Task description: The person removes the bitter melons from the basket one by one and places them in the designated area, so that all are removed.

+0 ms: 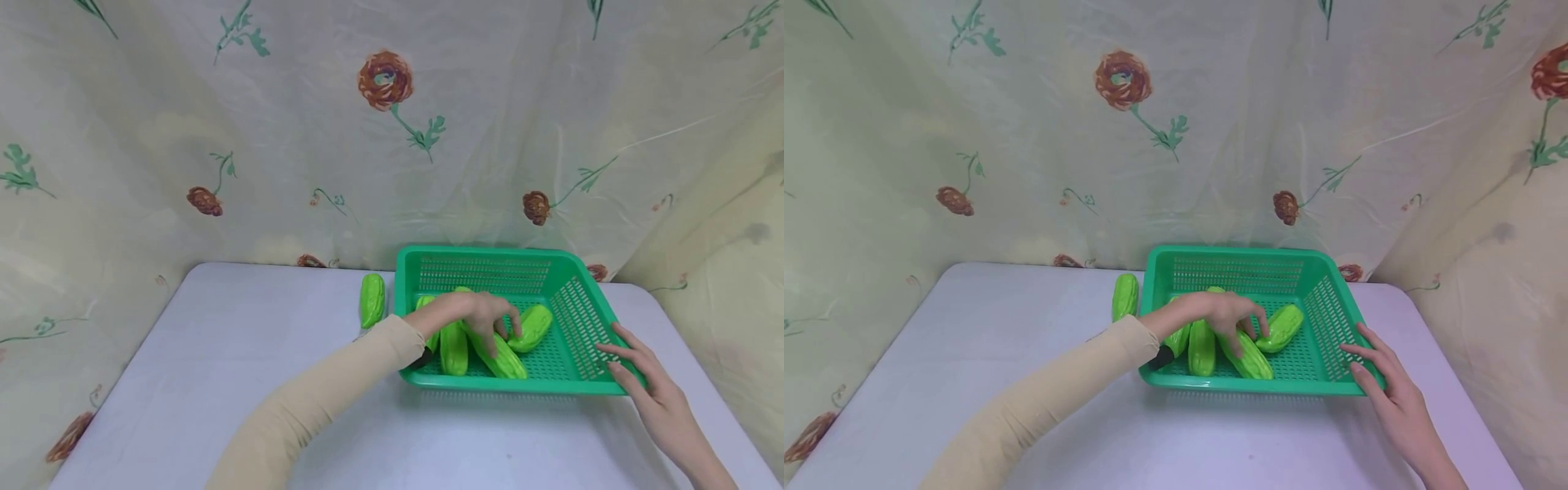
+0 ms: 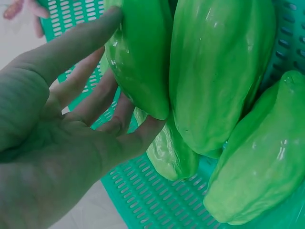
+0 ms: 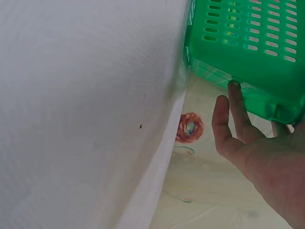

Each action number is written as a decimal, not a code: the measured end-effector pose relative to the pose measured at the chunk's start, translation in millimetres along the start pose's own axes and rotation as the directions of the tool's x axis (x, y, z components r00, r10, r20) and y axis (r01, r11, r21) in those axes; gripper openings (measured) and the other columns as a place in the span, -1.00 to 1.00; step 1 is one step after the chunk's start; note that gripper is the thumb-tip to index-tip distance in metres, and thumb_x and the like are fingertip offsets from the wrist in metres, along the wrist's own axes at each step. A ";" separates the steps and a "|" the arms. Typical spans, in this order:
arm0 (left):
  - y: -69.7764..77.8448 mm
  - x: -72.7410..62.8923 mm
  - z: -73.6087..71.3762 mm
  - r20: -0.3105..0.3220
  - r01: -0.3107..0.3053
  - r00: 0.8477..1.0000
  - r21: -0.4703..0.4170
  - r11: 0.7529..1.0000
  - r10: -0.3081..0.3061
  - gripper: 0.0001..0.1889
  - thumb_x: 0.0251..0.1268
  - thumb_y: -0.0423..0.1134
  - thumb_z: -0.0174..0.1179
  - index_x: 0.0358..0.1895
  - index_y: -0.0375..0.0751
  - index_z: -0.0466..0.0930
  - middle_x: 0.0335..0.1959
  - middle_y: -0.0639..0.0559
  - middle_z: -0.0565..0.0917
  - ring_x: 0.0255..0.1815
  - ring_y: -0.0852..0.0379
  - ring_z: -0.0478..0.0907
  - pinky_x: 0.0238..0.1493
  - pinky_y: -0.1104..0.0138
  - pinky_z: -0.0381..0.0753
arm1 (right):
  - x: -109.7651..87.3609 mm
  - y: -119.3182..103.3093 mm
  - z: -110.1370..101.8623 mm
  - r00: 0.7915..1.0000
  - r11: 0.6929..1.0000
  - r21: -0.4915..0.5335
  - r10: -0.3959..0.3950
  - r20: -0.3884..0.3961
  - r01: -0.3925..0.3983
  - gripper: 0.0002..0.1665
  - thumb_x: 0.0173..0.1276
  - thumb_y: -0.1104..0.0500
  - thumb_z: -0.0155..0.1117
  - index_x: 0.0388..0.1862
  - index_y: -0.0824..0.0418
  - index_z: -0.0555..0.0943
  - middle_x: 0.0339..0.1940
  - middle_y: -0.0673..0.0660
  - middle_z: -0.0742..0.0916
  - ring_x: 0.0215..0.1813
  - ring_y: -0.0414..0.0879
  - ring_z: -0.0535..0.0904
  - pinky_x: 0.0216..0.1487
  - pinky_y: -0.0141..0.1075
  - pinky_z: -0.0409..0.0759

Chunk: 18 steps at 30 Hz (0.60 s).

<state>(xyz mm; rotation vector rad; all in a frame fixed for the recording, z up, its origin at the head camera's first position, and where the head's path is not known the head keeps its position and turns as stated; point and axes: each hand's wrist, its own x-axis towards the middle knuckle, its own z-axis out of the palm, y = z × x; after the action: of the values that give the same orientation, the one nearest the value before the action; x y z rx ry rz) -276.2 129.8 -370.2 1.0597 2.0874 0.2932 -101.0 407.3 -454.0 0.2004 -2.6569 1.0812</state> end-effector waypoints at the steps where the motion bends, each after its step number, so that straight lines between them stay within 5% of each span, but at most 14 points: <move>1: 0.1 0.0 -0.1 0.004 0.005 1.000 0.007 1.000 -0.005 -0.29 0.38 -0.24 0.49 0.56 0.04 0.44 0.50 0.06 0.64 0.55 0.21 0.54 0.68 0.40 0.32 | 0.3 0.0 -0.1 1.000 1.000 0.000 0.003 -0.002 -0.003 -0.57 0.77 0.18 0.06 0.49 0.18 0.56 0.80 -0.25 0.23 0.66 -0.70 -0.05 0.27 -0.89 0.03; 18: -1.2 -7.2 -4.0 -0.022 0.045 0.999 0.124 0.991 -0.043 -0.38 0.42 -0.03 0.47 0.51 0.14 0.55 0.38 0.21 0.73 0.52 0.27 0.53 0.62 0.41 0.39 | -0.3 1.9 1.2 1.000 1.000 -0.006 -0.010 -0.012 0.010 -0.58 0.76 0.21 0.07 0.48 0.18 0.56 0.79 -0.31 0.22 0.66 -0.71 -0.05 0.29 -0.88 -0.02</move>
<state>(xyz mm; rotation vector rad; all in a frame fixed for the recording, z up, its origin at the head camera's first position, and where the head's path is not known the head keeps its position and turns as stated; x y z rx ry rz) -277.1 124.0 -364.2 1.0857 2.1666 0.1540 -101.3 407.9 -456.2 0.2054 -2.6455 1.0682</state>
